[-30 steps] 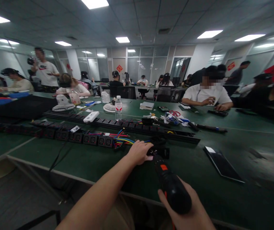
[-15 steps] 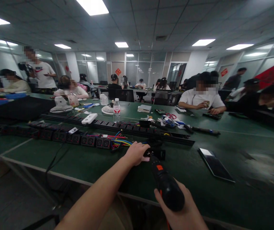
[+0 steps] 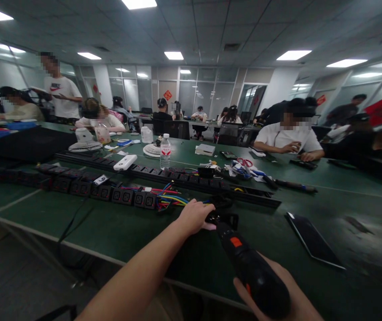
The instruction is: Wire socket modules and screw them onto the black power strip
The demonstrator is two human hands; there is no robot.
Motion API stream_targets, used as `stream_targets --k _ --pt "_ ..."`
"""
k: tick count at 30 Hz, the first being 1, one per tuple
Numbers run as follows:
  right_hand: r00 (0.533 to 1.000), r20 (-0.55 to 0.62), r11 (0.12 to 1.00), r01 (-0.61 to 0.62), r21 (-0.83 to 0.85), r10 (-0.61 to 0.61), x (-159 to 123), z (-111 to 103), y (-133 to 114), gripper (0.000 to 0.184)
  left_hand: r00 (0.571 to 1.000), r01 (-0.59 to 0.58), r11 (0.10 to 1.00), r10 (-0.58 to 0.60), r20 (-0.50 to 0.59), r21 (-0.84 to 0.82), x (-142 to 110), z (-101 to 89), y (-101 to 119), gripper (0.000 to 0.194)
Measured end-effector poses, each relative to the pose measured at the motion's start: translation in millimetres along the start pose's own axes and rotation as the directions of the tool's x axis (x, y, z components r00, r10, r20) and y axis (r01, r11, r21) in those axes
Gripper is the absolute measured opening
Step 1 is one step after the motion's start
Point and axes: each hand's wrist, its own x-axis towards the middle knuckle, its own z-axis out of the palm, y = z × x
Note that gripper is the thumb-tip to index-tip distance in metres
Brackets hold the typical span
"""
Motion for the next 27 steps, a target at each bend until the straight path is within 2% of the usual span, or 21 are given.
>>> stream_targets --k 2,4,7,10,14,18,23,27 --pt "1.0 0.031 1.0 0.005 -0.003 -0.004 4 -8 -2 0.018 1.0 0.007 1.0 -0.007 0.015 -0.002 1 1.0 -1 0.055" --pt "0.993 0.114 1.0 0.015 -0.018 -0.013 8 -15 -7 0.022 0.999 0.011 1.0 -0.011 0.035 -0.009 2 0.9 -1 0.055" --pt "0.957 0.29 0.999 0.009 -0.035 0.002 13 -20 -13 0.028 0.999 0.021 1.0 -0.02 0.041 -0.006 2 0.1 0 0.055" --pt "0.929 0.368 0.999 -0.031 -0.039 0.043 14 -17 -13 0.031 1.0 0.01 1.0 -0.01 0.02 0.006 0 -0.2 1 0.055" --pt "0.921 0.381 0.996 -0.062 -0.061 0.081 9 -8 -4 0.032 1.0 -0.006 1.0 0.006 -0.004 0.015 -1 0.8 1 0.053" --pt "0.939 0.338 0.998 -0.06 -0.018 0.063 3 -2 3 0.027 1.0 -0.005 1.0 0.005 -0.005 0.021 -2 1.7 2 0.052" --pt "0.945 0.322 0.998 -0.06 0.0 0.057 -3 3 9 0.039 1.0 0.009 1.0 -0.009 0.015 0.012 -2 2.3 2 0.053" --pt "0.956 0.292 0.996 -0.063 0.06 0.043 -4 6 8 0.029 1.0 0.008 1.0 -0.008 0.004 -0.002 -1 3.3 1 0.052"
